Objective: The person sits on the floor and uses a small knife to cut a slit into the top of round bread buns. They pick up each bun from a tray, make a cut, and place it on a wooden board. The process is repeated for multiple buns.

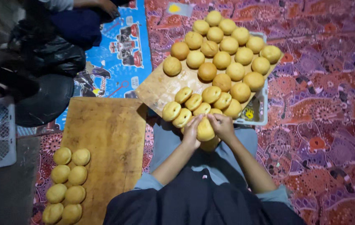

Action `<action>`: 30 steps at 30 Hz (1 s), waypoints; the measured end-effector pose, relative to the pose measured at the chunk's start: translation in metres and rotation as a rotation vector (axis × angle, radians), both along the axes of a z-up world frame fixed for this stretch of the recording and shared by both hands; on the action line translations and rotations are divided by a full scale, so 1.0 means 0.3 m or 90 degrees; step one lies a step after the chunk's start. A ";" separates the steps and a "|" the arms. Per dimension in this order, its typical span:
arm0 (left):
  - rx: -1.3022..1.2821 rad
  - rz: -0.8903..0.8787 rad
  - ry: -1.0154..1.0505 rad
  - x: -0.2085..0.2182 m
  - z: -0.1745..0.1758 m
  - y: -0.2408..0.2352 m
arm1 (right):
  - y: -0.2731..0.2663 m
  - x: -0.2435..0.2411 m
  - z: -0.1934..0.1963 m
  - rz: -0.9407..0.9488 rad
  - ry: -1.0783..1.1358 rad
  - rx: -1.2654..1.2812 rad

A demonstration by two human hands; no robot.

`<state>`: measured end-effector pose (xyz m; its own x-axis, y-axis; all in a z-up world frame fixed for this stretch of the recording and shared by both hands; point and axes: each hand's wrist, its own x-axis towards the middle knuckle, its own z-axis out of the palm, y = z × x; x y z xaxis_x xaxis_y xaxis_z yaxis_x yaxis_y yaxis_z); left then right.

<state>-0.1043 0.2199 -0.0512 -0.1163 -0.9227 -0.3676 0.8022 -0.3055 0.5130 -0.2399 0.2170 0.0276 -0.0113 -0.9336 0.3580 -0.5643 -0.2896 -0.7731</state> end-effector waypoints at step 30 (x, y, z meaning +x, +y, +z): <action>-0.574 -0.662 -0.945 0.113 0.078 -0.835 | 0.295 -0.802 0.060 -0.560 -0.221 0.058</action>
<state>-0.0704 -0.0306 -0.0278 -0.7202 -0.6564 -0.2244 -0.5769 0.3871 0.7192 -0.4805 0.3055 0.0454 -0.8159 -0.5638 0.1285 -0.2860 0.2003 -0.9371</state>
